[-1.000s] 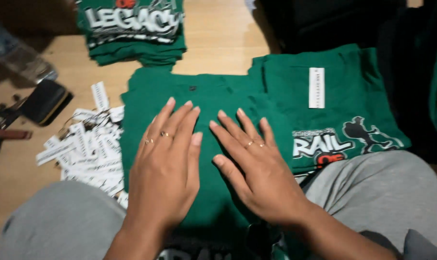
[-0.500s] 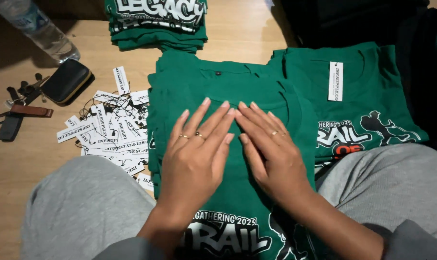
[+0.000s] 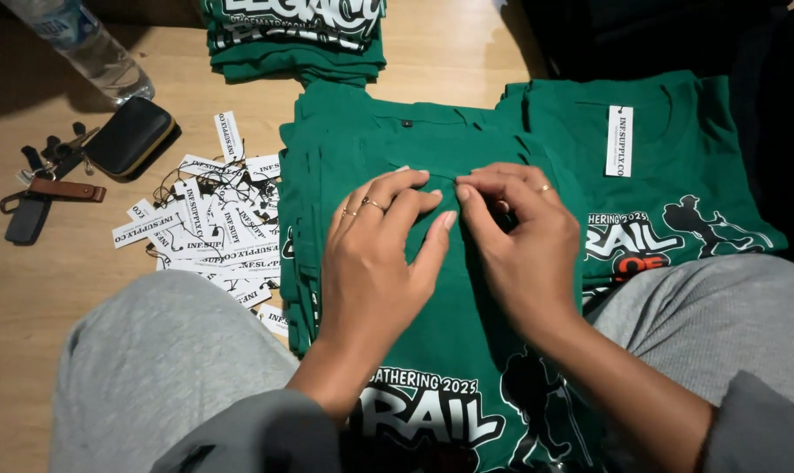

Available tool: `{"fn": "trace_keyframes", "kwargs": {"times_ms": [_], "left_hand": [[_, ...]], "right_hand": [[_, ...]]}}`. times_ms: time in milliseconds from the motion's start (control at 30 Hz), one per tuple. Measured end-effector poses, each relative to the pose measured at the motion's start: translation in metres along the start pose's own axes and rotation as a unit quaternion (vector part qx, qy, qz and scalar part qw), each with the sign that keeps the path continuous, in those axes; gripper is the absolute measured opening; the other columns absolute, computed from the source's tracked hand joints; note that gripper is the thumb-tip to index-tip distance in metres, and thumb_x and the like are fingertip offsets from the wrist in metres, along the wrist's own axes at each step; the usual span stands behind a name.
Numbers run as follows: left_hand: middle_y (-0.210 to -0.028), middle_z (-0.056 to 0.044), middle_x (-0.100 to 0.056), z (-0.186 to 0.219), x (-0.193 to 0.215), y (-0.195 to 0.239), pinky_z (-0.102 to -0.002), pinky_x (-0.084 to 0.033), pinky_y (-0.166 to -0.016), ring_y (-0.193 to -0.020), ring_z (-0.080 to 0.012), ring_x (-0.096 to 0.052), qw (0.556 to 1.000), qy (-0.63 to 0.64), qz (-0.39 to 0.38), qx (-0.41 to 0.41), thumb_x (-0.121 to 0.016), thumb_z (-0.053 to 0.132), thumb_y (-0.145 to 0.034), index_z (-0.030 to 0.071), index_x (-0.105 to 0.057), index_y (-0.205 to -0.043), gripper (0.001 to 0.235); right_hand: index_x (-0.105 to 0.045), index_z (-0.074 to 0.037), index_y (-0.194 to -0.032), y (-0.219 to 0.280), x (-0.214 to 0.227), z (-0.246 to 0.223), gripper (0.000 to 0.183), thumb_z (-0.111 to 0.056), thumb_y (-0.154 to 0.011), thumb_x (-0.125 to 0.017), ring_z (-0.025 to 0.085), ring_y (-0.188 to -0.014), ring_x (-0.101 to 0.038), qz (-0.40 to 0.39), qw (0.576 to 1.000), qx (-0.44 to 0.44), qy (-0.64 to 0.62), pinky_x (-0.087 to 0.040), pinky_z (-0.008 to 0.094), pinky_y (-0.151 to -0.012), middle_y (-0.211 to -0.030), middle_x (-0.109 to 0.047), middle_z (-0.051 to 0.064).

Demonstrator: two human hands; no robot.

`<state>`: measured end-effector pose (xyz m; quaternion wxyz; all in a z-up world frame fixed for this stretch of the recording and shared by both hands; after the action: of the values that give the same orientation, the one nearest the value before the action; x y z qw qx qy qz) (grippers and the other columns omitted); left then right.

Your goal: Attaching paper hang tags to t-shirts using manual plastic loop fasteners.

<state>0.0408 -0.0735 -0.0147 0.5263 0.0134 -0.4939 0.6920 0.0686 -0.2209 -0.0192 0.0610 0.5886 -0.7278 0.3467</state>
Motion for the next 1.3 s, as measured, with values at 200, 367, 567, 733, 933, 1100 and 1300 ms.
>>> {"fn": "trace_keyframes", "kwargs": {"times_ms": [200,367,567,733,933,1100,1300], "left_hand": [[-0.118,-0.005,-0.068,-0.003,0.0,0.001,-0.044,-0.048,-0.098,-0.119,-0.0278,-0.066,1.0,0.014,-0.003,0.014,-0.069,0.016,-0.097,0.01,-0.069,-0.102,0.008],[-0.107,0.001,-0.065,0.002,-0.009,-0.01,-0.043,-0.044,-0.083,-0.099,-0.0261,-0.061,0.997,-0.053,0.005,0.062,-0.068,0.025,-0.094,0.021,-0.07,-0.104,0.011],[-0.1,0.006,-0.062,-0.003,-0.027,-0.015,-0.044,-0.04,-0.079,-0.094,-0.0256,-0.059,0.983,-0.132,0.058,0.115,-0.071,0.032,-0.087,0.033,-0.079,-0.098,0.014],[-0.098,0.007,-0.061,-0.005,-0.027,-0.014,-0.043,-0.04,-0.079,-0.093,-0.0245,-0.058,0.978,-0.15,0.078,0.125,-0.073,0.031,-0.084,0.034,-0.079,-0.092,0.011],[-0.099,0.007,-0.064,-0.009,-0.031,-0.009,-0.044,-0.042,-0.076,-0.092,-0.0254,-0.062,0.973,-0.173,0.108,0.11,-0.076,0.027,-0.081,0.034,-0.078,-0.091,0.012],[-0.094,0.009,-0.06,-0.031,-0.044,-0.014,-0.045,-0.047,-0.092,-0.096,-0.0218,-0.063,0.972,-0.169,0.113,0.115,-0.079,0.032,-0.081,0.036,-0.075,-0.088,0.009],[-0.094,0.007,-0.061,-0.038,-0.056,-0.023,-0.047,-0.047,-0.094,-0.097,-0.0227,-0.064,0.966,-0.185,0.128,0.13,-0.079,0.033,-0.081,0.034,-0.075,-0.088,0.008]], "right_hand": [[-0.072,-0.011,-0.101,0.001,-0.007,0.009,0.007,-0.016,-0.101,-0.067,0.019,-0.098,-0.065,0.02,0.998,0.031,0.044,-0.054,0.031,-0.082,-0.107,-0.068,0.008],[-0.076,-0.015,-0.11,0.003,-0.002,0.003,0.016,-0.014,-0.096,-0.068,0.015,-0.101,-0.065,0.009,1.0,0.013,0.01,-0.052,0.028,-0.083,-0.111,-0.069,0.005],[-0.075,-0.016,-0.099,-0.003,-0.007,0.014,0.006,-0.02,-0.097,-0.071,0.018,-0.099,-0.065,0.033,0.998,0.017,0.044,-0.049,0.032,-0.085,-0.103,-0.071,0.005],[-0.071,-0.014,-0.098,-0.006,-0.014,0.016,0.006,-0.018,-0.101,-0.066,0.021,-0.103,-0.065,0.025,0.995,0.07,0.063,-0.043,0.037,-0.094,-0.103,-0.07,0.004],[-0.068,-0.014,-0.1,-0.007,-0.016,0.019,0.009,-0.021,-0.1,-0.063,0.03,-0.099,-0.059,0.009,0.992,0.089,0.086,-0.042,0.046,-0.084,-0.109,-0.067,0.005],[-0.07,-0.02,-0.101,-0.022,-0.026,0.033,0.004,-0.018,-0.098,-0.071,0.029,-0.098,-0.063,0.018,0.984,0.138,0.111,-0.047,0.043,-0.08,-0.103,-0.066,0.002],[-0.069,-0.021,-0.098,-0.038,-0.031,0.037,0.004,-0.018,-0.097,-0.072,0.028,-0.099,-0.062,0.016,0.983,0.145,0.114,-0.047,0.043,-0.079,-0.101,-0.066,0.0]]}}
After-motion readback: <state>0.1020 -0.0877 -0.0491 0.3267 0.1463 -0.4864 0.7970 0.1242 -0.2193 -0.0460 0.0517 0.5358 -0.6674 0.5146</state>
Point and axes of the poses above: each hand's wrist, its own y-axis away from the middle knuckle, its own x-axis out of the back of the hand, z = x × y, the point moved 5 cm from there along -y, towards the middle knuckle
